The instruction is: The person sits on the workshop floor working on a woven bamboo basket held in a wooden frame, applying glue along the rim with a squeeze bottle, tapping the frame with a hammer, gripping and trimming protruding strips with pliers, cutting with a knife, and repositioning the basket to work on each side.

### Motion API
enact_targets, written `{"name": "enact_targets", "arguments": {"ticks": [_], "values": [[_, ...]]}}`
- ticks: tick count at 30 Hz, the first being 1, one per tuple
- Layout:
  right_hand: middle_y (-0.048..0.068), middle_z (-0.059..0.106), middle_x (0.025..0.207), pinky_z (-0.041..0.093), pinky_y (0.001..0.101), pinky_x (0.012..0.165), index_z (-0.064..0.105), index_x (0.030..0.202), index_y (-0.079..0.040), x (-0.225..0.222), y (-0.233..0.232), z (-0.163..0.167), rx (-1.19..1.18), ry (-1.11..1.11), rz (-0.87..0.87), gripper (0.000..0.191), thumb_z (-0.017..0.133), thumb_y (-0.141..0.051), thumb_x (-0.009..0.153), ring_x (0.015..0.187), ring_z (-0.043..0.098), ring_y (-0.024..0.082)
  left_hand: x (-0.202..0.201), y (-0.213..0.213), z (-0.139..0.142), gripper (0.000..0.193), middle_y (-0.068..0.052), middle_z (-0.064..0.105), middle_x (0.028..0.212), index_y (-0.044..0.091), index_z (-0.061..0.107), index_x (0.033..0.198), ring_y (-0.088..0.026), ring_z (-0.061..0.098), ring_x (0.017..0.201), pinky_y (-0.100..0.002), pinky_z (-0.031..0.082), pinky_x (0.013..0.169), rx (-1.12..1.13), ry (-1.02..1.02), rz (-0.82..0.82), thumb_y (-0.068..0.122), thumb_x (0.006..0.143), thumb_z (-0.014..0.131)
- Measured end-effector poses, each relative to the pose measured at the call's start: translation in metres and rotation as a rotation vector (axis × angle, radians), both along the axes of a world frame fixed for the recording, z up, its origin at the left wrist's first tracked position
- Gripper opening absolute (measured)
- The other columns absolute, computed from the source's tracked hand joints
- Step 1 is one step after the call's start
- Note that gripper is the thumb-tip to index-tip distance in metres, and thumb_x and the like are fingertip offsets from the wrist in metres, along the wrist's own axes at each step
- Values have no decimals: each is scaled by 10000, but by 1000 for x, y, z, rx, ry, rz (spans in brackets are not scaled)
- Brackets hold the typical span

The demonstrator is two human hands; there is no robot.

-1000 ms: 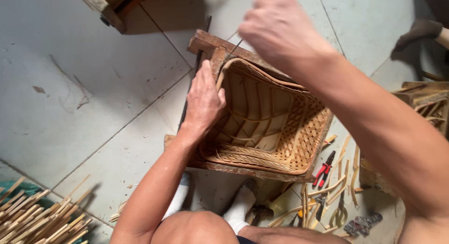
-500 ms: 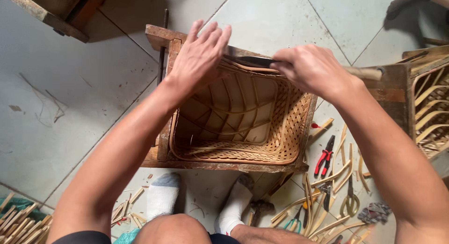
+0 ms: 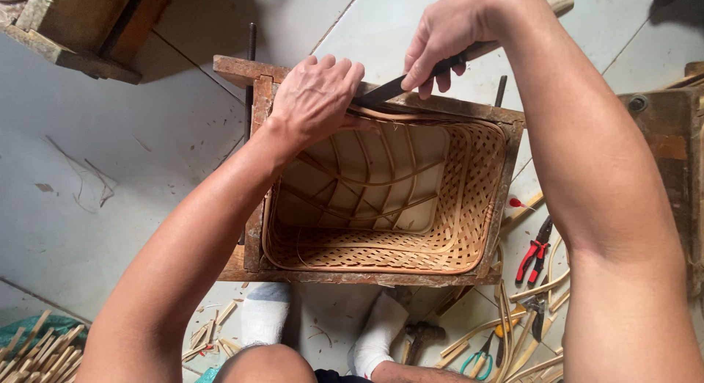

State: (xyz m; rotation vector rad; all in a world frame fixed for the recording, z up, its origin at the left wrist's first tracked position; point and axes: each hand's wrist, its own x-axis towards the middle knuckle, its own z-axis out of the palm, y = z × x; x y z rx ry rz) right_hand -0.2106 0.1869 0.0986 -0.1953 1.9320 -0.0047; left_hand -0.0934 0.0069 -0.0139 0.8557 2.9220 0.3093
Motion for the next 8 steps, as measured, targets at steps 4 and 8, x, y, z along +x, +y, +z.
{"name": "enact_targets", "arguments": {"ticks": [4, 8], "values": [[59, 810, 832, 504, 310, 634, 839, 946, -99, 2, 16, -5, -112, -121, -161, 214, 789, -288, 859, 696, 699, 140, 0, 2, -8, 824, -82, 653, 843, 41, 577, 1002, -199, 623, 774, -381, 531, 722, -60, -58, -6, 823, 748, 637], [63, 814, 866, 565, 308, 710, 826, 996, -156, 28, 45, 6, -86, 143, -4, 208, 729, -328, 928, 728, 752, 142, 0, 1, -23, 713, -83, 653, 872, 53, 586, 1028, -205, 630, 803, -392, 535, 755, -42, -43, 3, 751, 887, 628]]}}
